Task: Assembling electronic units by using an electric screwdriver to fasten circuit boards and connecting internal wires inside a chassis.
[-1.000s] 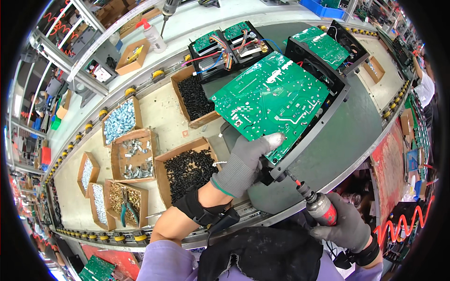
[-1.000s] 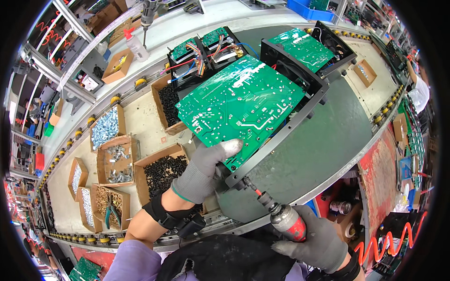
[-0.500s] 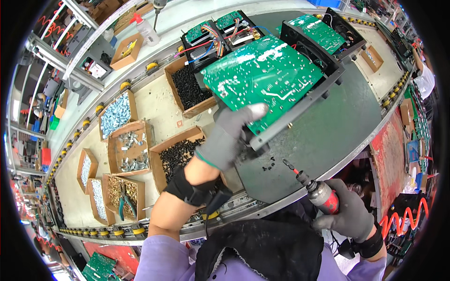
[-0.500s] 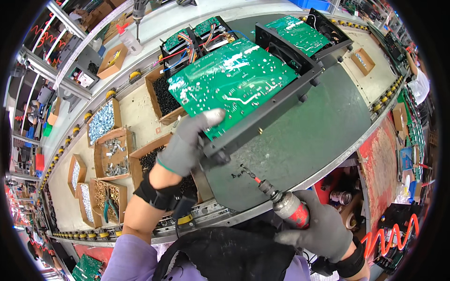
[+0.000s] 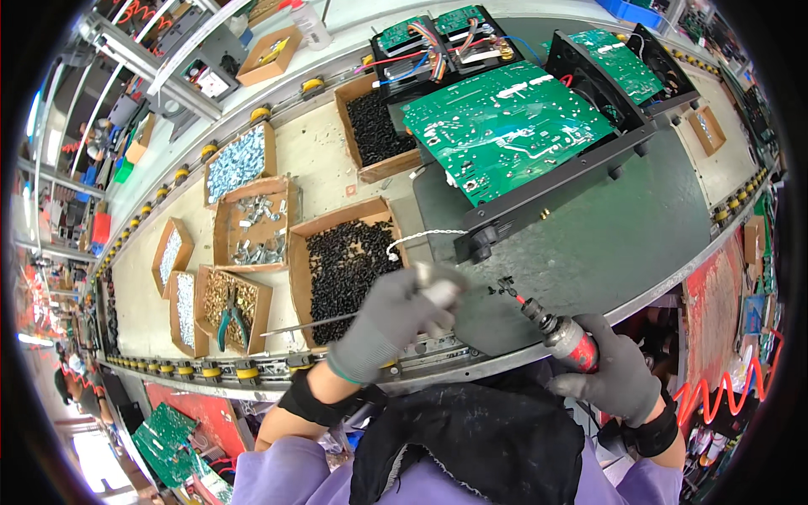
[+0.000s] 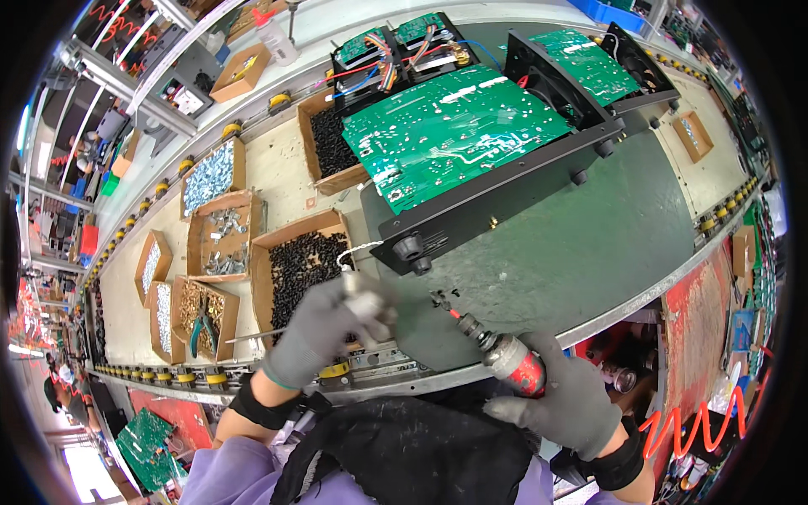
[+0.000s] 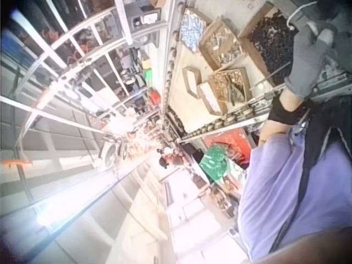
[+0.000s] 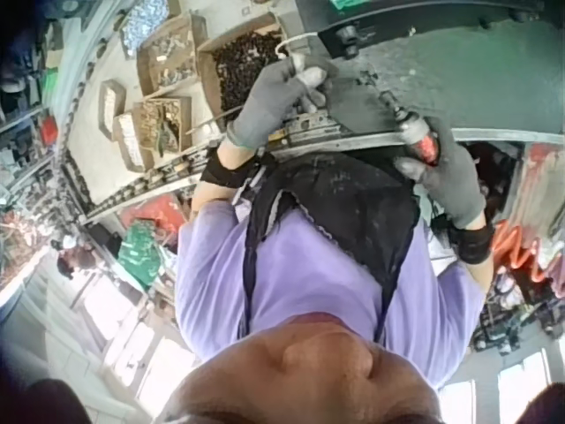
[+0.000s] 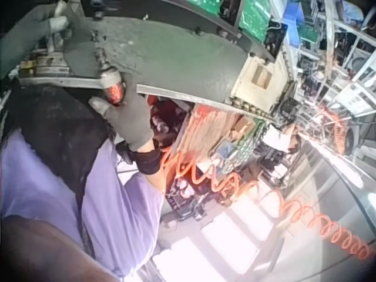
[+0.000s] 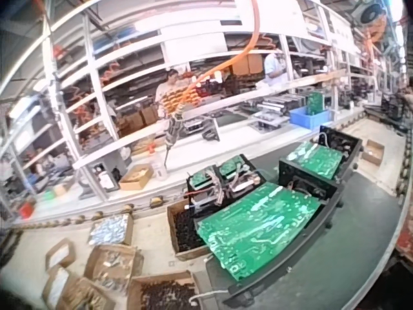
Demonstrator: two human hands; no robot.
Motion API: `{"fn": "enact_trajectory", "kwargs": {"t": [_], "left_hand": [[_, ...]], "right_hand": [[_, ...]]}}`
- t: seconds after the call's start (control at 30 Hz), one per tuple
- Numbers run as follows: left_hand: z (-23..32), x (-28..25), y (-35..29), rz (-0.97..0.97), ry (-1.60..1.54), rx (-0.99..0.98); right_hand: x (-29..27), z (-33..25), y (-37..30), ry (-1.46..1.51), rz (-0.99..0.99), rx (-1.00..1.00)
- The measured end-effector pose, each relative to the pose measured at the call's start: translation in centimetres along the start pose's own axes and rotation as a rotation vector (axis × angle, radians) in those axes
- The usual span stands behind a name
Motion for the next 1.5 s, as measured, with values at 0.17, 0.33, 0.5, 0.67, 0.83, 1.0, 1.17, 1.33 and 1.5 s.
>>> {"fn": "enact_trajectory", "kwargs": {"t": [0.17, 0.33, 0.5, 0.67, 0.83, 1.0, 1.17, 1.33, 1.5], "left_hand": [[-2.2, 3.2, 0.2, -0.101, -0.251, -0.059], [-2.7, 4.2, 0.9, -0.115, -0.521, -0.056], [-3.4, 5.2, 1.1, -0.220, -0.723, -0.179], [-2.4, 4.9, 0.4, -0.103, -0.495, -0.113], [1.0, 5.6, -0.7, 0.098, -0.113, 0.185], [3.4, 8.5, 0.1, -0.273, -0.262, -0.031], [9.2, 9.2, -0.5, -0.356, 0.059, -0.078], [18.8, 4.0, 4.9, -0.167, 0.379, 0.436], [19.1, 1.4, 19.1, 0.057, 0.891, 0.444]], "right_hand": [[0.2, -0.6, -0.5, 0.060, -0.025, -0.057], [0.2, -0.6, -1.1, 0.073, 0.039, -0.075], [0.3, -0.7, -1.5, 0.126, 0.081, -0.096], [0.2, -0.7, -1.5, 0.122, 0.103, -0.126], [-0.7, -0.1, -2.2, 0.094, 0.099, -0.163], [-2.2, 1.0, -2.8, 0.230, 0.127, -0.098], [-4.9, 3.1, -1.6, 0.632, 0.219, 0.010], [-8.9, 5.8, 1.3, 0.615, 0.406, 0.133], [-10.1, 6.1, 4.5, 0.527, 0.500, 0.175]]}}
Point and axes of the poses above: each hand's wrist, its own y-axis towards the middle knuckle, its own x-axis out of the palm, z = x × y, the point moved 4 cm from there along y, towards the middle knuckle, and after that the axes turned 12 degrees about z, right-handed, at the moved point
